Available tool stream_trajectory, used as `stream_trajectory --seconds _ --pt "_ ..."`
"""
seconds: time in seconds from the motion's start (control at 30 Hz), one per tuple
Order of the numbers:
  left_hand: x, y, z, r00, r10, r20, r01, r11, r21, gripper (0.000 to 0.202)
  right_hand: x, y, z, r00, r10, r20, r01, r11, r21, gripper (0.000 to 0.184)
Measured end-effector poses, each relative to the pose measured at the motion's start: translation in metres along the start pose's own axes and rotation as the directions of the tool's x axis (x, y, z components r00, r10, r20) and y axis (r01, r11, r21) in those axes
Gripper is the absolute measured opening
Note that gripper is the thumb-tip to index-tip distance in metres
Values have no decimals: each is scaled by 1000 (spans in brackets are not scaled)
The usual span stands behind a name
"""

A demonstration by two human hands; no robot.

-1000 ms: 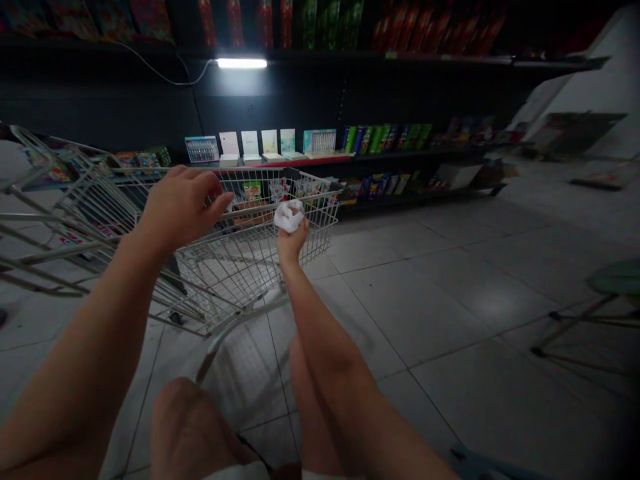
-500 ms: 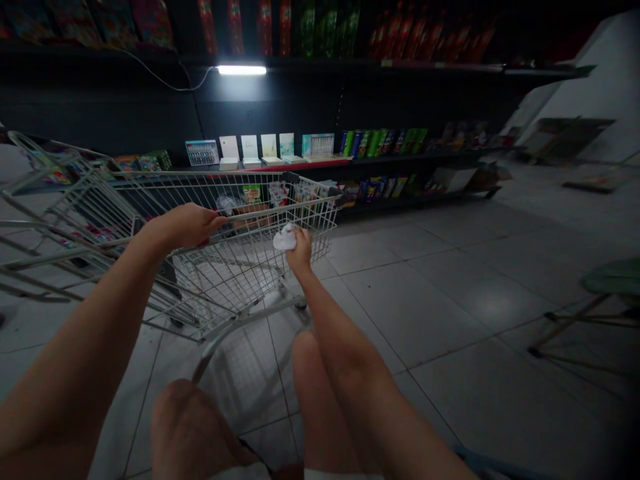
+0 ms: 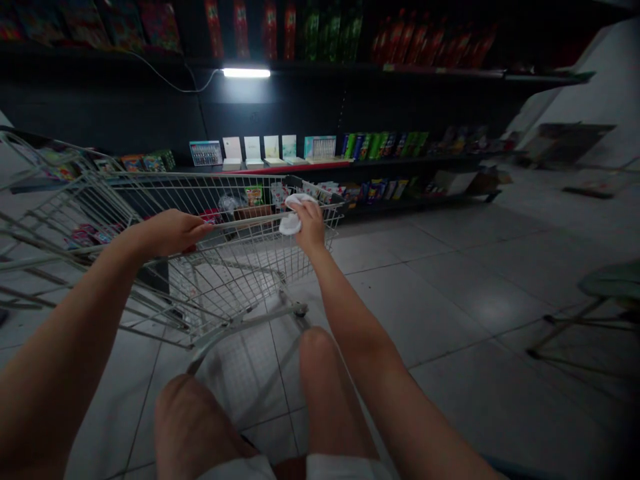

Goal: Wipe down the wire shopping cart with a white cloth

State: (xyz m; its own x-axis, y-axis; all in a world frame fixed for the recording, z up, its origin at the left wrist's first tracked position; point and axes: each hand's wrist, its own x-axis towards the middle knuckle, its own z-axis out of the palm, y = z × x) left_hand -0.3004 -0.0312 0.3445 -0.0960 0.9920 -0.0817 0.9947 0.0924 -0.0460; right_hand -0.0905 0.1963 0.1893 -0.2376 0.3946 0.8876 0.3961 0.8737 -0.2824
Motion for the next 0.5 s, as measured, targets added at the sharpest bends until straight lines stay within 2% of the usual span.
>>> stream_trajectory --seconds 0.07,0.17,0.23,0.3,0.33,0.4,0.47,0.5 --pt "-6 -3 0 1000 4 3 -4 1000 -22 52 -5 7 5 989 108 -103 -107 994 20 47" --pt "-12 -7 0 1000 -15 11 15 1000 -6 48 -31 -13 25 960 191 -204 -175 980 98 50" --pt "-15 -10 0 1000 -22 11 21 1000 9 46 -67 -31 43 964 201 -174 -178 974 141 52" --pt "-19 -12 1 1000 -17 13 17 1000 10 45 -115 -42 61 961 259 -97 -242 956 165 52" --pt "-20 -13 1 1000 -16 14 16 1000 6 45 -140 -45 69 944 324 -54 -312 936 164 52" --pt "-24 -15 2 999 -32 19 32 999 3 47 -186 -48 83 876 482 25 -480 864 154 54" --pt "-26 -16 3 999 -46 18 46 999 -2 49 -216 -50 93 804 593 52 -593 791 146 57" --pt "-27 -15 3 998 -53 19 53 999 0 50 -223 -52 96 783 619 55 -619 770 153 59"
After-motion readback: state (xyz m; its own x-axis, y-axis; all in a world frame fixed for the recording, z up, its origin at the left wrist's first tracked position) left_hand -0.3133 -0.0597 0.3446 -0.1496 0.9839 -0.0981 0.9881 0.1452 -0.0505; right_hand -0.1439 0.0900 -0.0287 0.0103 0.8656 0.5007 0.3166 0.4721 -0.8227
